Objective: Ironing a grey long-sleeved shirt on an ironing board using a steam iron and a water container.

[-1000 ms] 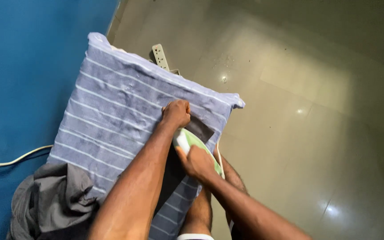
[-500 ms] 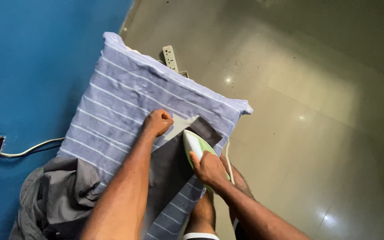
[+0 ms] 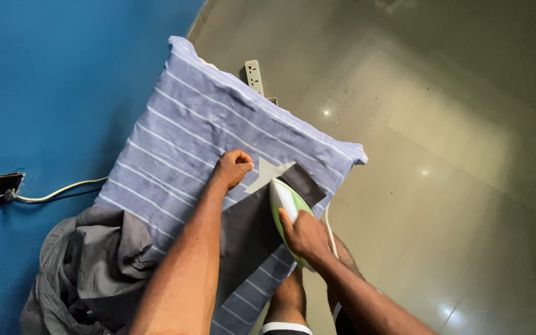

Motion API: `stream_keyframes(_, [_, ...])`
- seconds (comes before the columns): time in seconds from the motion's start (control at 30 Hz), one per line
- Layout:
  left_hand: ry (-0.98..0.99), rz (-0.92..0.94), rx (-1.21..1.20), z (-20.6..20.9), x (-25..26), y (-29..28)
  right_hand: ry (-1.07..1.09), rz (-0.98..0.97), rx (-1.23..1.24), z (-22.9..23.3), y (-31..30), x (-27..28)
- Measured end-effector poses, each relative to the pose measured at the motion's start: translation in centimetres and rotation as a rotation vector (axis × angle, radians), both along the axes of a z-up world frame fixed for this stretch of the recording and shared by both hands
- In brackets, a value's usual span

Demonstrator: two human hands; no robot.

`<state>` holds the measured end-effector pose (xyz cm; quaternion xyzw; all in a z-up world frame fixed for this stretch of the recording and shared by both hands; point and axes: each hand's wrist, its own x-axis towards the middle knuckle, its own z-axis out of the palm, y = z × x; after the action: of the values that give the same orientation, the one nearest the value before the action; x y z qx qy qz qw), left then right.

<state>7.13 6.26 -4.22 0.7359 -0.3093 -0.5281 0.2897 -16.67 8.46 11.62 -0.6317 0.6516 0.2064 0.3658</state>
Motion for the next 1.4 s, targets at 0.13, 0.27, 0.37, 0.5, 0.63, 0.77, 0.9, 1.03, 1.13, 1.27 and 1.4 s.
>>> stream_keyframes(0.13, [0.020, -0.005, 0.003, -0.8, 0.0, 0.4, 0.005, -0.003, 0.008, 1.2, -0.7, 1.2])
stream_keyframes(0.27, [0.074, 0.031, -0.020, -2.1, 0.4, 0.1, -0.049, 0.019, -0.014, -1.2, -2.2, 4.1])
stream_keyframes(0.37, [0.113, 0.093, -0.109, -3.2, 0.9, 1.3, -0.101, -0.061, 0.095, 2.2, -3.7, 7.6])
stream_keyframes(0.5, [0.280, 0.521, -0.162, 1.5, 2.2, 1.3, -0.145, -0.079, 0.282, 3.3, -4.2, 8.7])
stream_keyframes(0.63, [0.313, 0.563, -0.226, 3.9, 0.1, 2.8, -0.162, 0.233, 0.213, -1.3, 3.2, 5.2])
stream_keyframes(0.77, [0.141, 0.369, -0.291, 6.1, -1.4, 3.3, -0.118, 0.340, 0.319, 1.0, 10.4, 4.4])
stream_keyframes(0.9, [0.012, 0.227, -0.128, 9.0, -1.7, 2.3, -0.109, 0.213, 0.218, -0.1, 11.7, 4.4])
stream_keyframes(1.03, [-0.006, 0.201, -0.106, 8.7, -2.2, 1.9, -0.115, -0.015, 0.044, -1.5, 6.6, 4.5])
stream_keyframes(1.13, [-0.031, 0.158, -0.132, 6.9, -3.1, 1.8, -0.046, 0.014, -0.012, -0.6, 1.6, 3.9])
stream_keyframes(1.27, [-0.086, 0.068, -0.164, 5.9, -4.2, 0.2, -0.044, 0.047, -0.007, 0.2, 0.9, -1.1])
stream_keyframes(1.4, [-0.140, -0.092, -0.216, 6.2, -5.0, -1.1, -0.118, -0.067, -0.016, 0.9, 3.6, -6.1])
